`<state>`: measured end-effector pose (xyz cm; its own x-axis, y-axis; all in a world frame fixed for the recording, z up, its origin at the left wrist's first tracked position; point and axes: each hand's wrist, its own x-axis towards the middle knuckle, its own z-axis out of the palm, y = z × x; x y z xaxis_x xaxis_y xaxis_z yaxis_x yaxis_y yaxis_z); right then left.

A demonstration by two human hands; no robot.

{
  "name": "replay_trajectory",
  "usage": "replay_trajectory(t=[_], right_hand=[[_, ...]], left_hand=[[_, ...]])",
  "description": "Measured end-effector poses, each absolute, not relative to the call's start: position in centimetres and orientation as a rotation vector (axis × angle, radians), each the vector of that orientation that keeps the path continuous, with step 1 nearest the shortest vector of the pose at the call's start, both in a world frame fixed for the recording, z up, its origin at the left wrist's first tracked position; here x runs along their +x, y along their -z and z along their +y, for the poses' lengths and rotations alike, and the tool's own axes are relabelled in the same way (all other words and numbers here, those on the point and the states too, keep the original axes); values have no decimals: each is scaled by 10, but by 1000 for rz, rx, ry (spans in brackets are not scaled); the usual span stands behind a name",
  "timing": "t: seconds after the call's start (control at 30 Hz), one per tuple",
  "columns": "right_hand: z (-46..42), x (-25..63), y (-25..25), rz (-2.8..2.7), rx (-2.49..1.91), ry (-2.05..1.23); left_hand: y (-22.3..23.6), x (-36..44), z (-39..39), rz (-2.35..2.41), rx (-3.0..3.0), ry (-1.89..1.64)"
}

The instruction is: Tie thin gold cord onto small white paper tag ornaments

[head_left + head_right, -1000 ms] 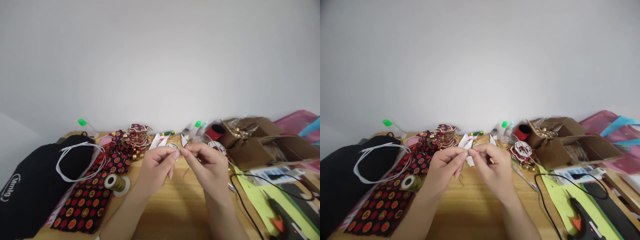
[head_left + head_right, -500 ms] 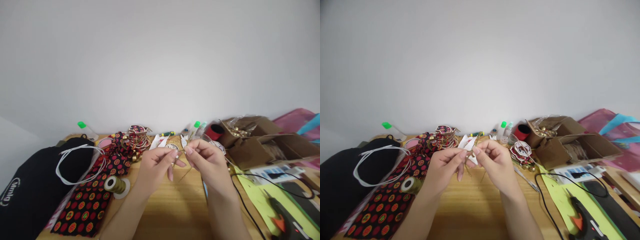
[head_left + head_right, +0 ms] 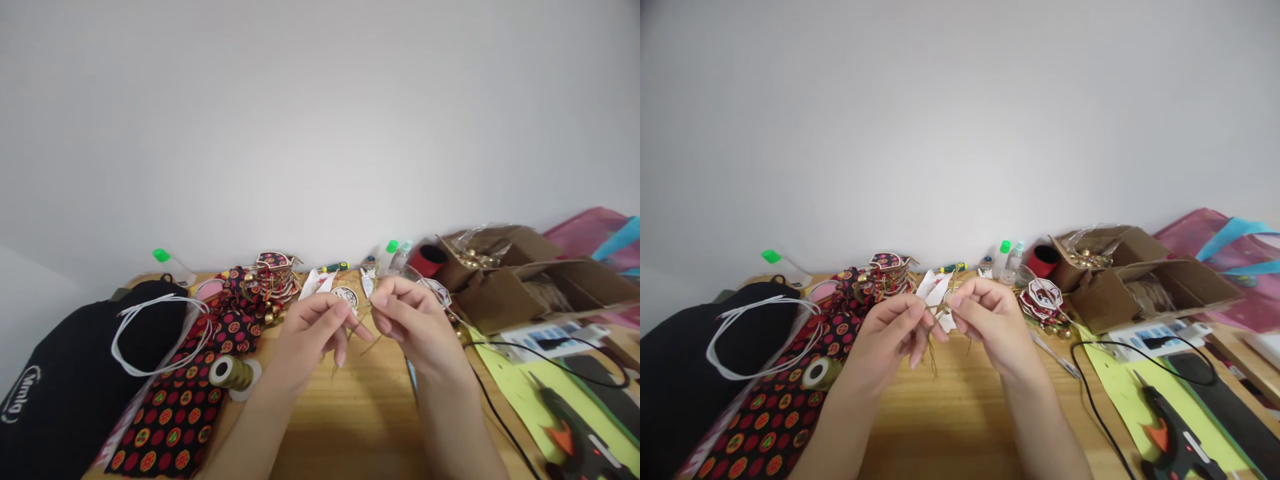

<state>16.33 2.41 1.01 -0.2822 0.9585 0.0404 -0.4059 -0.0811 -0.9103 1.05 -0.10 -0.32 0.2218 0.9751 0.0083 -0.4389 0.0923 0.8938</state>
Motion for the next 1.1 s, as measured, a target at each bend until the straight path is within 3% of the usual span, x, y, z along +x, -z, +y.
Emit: replay_trajectory(t=[0.4, 0.7, 1.1], right_hand=[[25, 164, -10, -1058, -726, -1630], [26, 161, -12, -1064, -770, -1595], [25, 160, -12, -1029, -696, -1560]], left_hand=[[1, 8, -2, 675, 1013, -1162], [-2, 6, -10, 978, 1555, -1248], [-2, 9, -8, 1309, 1908, -1013]])
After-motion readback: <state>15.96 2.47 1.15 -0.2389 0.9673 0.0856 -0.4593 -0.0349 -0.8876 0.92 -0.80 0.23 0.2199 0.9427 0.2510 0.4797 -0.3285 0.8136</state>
